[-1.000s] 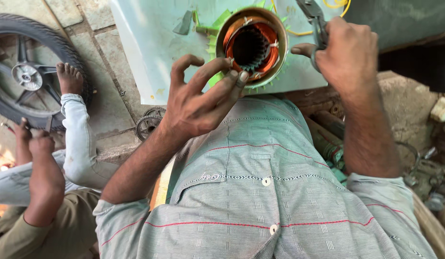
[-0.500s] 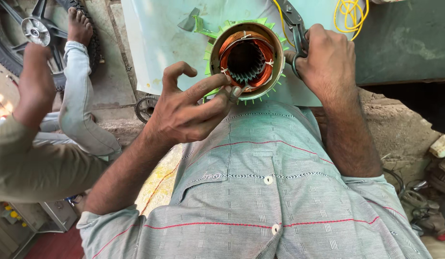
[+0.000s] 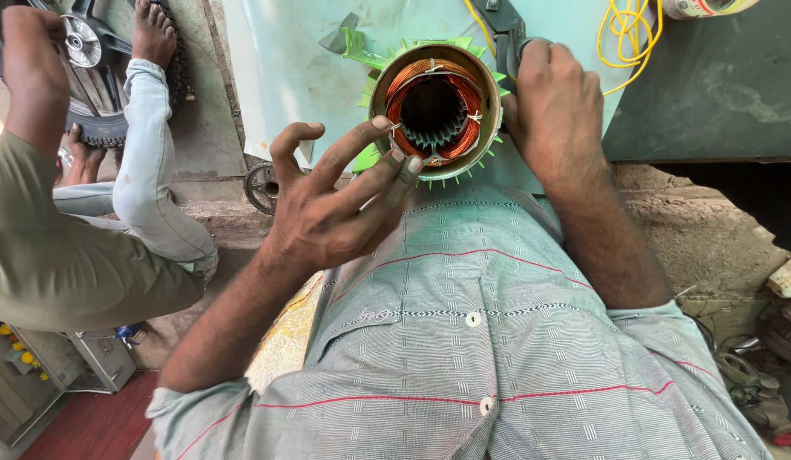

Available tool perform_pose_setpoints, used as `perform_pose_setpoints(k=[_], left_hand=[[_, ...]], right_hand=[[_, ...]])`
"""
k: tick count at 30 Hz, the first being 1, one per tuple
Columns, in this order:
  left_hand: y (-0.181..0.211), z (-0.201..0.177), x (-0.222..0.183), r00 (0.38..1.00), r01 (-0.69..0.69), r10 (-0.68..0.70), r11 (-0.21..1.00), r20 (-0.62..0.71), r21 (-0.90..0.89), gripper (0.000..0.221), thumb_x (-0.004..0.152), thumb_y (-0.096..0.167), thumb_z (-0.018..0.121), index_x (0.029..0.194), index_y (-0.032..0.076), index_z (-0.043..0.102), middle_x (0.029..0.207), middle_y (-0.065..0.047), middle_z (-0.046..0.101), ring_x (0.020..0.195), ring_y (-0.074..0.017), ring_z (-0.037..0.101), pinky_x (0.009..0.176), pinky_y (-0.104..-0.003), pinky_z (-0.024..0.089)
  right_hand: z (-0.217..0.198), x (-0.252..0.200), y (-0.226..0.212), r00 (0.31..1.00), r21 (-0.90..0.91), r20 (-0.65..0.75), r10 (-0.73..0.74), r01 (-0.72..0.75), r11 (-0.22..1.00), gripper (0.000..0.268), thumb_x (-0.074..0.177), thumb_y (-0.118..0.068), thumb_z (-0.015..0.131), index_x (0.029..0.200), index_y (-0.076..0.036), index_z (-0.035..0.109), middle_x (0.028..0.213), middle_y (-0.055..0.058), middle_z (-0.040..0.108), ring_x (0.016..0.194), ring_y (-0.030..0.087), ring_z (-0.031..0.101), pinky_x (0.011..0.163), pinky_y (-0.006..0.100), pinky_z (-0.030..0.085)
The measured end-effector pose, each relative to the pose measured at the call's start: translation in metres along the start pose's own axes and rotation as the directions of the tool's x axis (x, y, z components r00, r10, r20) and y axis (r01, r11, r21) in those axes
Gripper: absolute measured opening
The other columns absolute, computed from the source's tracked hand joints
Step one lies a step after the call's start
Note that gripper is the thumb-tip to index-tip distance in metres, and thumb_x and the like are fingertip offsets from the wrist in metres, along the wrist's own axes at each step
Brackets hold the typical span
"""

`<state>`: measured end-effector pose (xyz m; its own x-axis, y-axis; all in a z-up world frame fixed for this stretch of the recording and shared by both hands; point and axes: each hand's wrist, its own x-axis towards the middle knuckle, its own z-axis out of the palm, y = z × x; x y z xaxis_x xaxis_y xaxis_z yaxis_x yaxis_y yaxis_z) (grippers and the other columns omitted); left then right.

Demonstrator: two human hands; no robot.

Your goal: The person uses pliers to cut and adjust copper windings inside a green motor stator. They repeatedly trim the wires and inspect the internal coil structure.

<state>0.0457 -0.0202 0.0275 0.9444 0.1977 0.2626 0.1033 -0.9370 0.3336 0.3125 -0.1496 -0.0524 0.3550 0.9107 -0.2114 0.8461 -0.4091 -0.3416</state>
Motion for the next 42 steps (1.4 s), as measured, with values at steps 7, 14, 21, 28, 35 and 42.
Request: perform_pose_setpoints(k=[7, 14, 21, 28, 35, 42], left_hand=[[0.015, 0.018, 0.012, 0.993, 0.088, -0.095, 0.992, -0.071, -0.094, 0.043, 0.101, 0.024, 0.086, 0.139, 0.017, 0.069, 0.126, 0.004, 0.068, 0.137, -0.0235, 0.054, 0.114, -0.056, 0.028], [0.014, 0.028, 0.011, 0.908, 0.324, -0.387, 0.89, -0.159, -0.32, 0.062, 0.101, 0.025, 0.09, 0.151, 0.017, 0.054, 0.144, -0.005, 0.045, 0.147, -0.0224, 0.037, 0.125, -0.048, 0.031], [-0.006, 0.029, 0.004, 0.8, 0.457, -0.594, 0.515, 0.083, -0.725, 0.105, 0.096, 0.018, 0.09, 0.166, 0.01, 0.012, 0.172, -0.016, 0.015, 0.159, -0.0298, 0.019, 0.134, -0.043, 0.024], [-0.018, 0.039, 0.008, 0.807, 0.465, -0.57, 0.452, 0.155, -0.761, 0.112, 0.093, 0.019, 0.086, 0.166, 0.009, 0.001, 0.172, -0.019, 0.007, 0.165, -0.0332, 0.011, 0.136, -0.046, 0.018], [-0.02, 0.04, 0.011, 0.818, 0.469, -0.553, 0.478, 0.161, -0.742, 0.114, 0.093, 0.019, 0.085, 0.165, 0.008, -0.003, 0.171, -0.021, 0.005, 0.165, -0.0343, 0.009, 0.136, -0.046, 0.019], [-0.007, 0.03, 0.006, 0.862, 0.4, -0.506, 0.71, -0.025, -0.58, 0.08, 0.097, 0.021, 0.085, 0.159, 0.018, 0.033, 0.169, -0.012, 0.014, 0.159, -0.0333, 0.013, 0.134, -0.052, 0.02]], right_hand=[[-0.021, -0.013, -0.014, 0.992, 0.113, -0.097, -0.087, 0.098, 0.989, 0.034, 0.095, -0.005, 0.081, 0.122, 0.004, 0.063, 0.111, 0.024, 0.068, 0.092, 0.044, 0.069, 0.076, 0.049, 0.056], [-0.064, -0.037, -0.026, 0.942, 0.458, -0.314, -0.115, 0.257, 0.851, 0.038, 0.102, -0.005, 0.081, 0.134, -0.006, 0.061, 0.128, 0.012, 0.066, 0.107, 0.024, 0.07, 0.089, 0.035, 0.06], [-0.054, -0.029, -0.052, 0.987, 0.882, 0.09, -0.132, -0.017, 0.472, 0.1, 0.094, -0.023, 0.083, 0.165, -0.004, 0.015, 0.173, 0.014, 0.023, 0.162, 0.027, 0.033, 0.129, 0.041, 0.044], [-0.057, -0.015, -0.055, 0.956, 0.875, 0.278, -0.093, -0.212, 0.436, 0.105, 0.091, -0.01, 0.086, 0.168, 0.0, 0.015, 0.166, 0.019, 0.033, 0.155, 0.026, 0.041, 0.128, 0.043, 0.043], [-0.058, -0.008, -0.054, 0.949, 0.864, 0.306, -0.077, -0.242, 0.442, 0.108, 0.087, -0.01, 0.087, 0.17, 0.002, 0.019, 0.164, 0.019, 0.039, 0.152, 0.024, 0.045, 0.133, 0.038, 0.046], [-0.055, -0.019, -0.05, 0.984, 0.852, 0.007, -0.178, 0.088, 0.516, 0.093, 0.087, -0.028, 0.09, 0.158, -0.014, 0.032, 0.165, 0.014, 0.028, 0.156, 0.03, 0.037, 0.121, 0.043, 0.048]])
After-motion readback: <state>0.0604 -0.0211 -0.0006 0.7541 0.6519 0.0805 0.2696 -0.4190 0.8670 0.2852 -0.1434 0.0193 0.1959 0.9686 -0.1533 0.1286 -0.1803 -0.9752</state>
